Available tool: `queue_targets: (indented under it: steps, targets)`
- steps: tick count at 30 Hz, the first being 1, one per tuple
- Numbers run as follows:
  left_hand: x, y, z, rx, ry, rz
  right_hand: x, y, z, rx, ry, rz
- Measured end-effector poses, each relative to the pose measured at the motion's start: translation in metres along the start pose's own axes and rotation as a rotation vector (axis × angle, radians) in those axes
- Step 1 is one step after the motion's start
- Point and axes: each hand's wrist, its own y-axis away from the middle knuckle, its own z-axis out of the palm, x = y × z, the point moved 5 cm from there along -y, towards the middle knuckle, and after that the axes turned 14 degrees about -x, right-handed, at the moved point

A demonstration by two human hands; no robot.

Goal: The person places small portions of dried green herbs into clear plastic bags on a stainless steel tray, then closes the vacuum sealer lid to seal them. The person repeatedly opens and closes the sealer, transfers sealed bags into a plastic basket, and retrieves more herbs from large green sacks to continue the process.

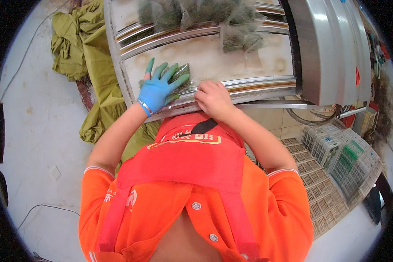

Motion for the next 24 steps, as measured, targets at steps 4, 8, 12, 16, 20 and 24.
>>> queue_targets:
  steps: [4,8,12,16,20,24]
  targets:
    - [0.034,0.015,0.014,0.143,0.056,0.064,0.022,0.017,-0.037,0.220,-0.180,0.210]
    - [0.057,0.029,0.054,-0.004,0.177,0.064,0.061,0.038,-0.085,0.571,-0.480,0.544]
    - [0.067,0.026,0.037,-0.166,0.361,0.146,0.088,0.031,-0.124,0.678,-0.267,0.560]
    - [0.069,-0.008,-0.008,-0.025,0.664,0.133,0.092,-0.011,-0.130,0.617,-0.079,0.564]
    - [0.055,-0.052,-0.021,0.007,1.484,-0.151,0.098,-0.018,-0.126,0.642,-0.039,0.485]
    - [0.050,-0.073,-0.009,-0.070,2.221,-0.429,0.068,0.007,-0.107,0.668,-0.275,0.277]
